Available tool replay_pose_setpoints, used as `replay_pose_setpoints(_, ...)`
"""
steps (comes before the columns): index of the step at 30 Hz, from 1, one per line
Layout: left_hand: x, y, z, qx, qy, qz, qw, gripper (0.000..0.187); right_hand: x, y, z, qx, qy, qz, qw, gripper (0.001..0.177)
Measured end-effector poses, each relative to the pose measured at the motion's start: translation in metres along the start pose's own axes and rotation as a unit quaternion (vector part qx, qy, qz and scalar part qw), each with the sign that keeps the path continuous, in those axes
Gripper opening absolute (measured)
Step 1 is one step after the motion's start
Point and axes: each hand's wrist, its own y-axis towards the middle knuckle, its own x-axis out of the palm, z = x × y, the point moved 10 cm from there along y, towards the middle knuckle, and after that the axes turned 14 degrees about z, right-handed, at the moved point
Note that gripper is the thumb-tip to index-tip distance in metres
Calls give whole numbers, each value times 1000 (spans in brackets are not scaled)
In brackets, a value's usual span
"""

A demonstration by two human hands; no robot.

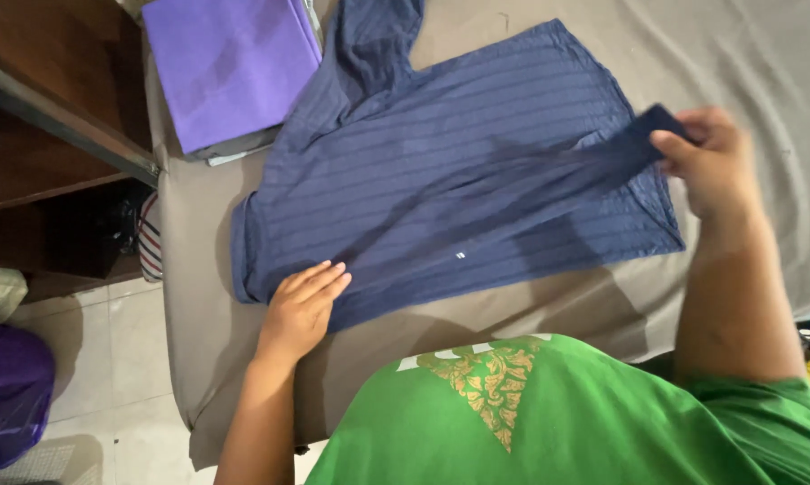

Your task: The person folds a blue striped shirt and a white shirt on a gray ironing board. They smooth the fabric, fold the sleeves and sides, and then fold the shirts in half to create neat stacks.

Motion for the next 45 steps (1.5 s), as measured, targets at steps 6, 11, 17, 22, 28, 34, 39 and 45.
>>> replay_pose_setpoints(6,33,-28,8,72,93,-116,986,43,-31,-30,54,96,-186,-70,975,35)
replay_pose_setpoints(11,27,-20,9,74,89,-116,987,41,-25,-47,84,95,-242,-77,962,40)
replay_pose_setpoints(17,4,-6,14,47,68,-74,994,39,-46,-44,48,17,-130,-32,991,29)
replay_pose_setpoints(22,13,-19,16,53,91,-133,985,43,-41,-50,49,34,-282,-79,955,35)
replay_pose_setpoints(28,19,11,21,-51,61,-186,979,62,19,-82,-11,-337,-364,76,865,24)
replay_pose_setpoints(34,48,7,-4,-55,154,-165,973,46,171,-145,-89,-471,-206,-67,855,12)
replay_pose_setpoints(39,55,-13,-29,-113,153,-163,968,27,258,-175,-136,-436,-65,-326,836,27)
replay_pose_setpoints(45,47,-11,-24,-120,129,-122,977,36,317,-165,-89,-449,-221,-397,769,22)
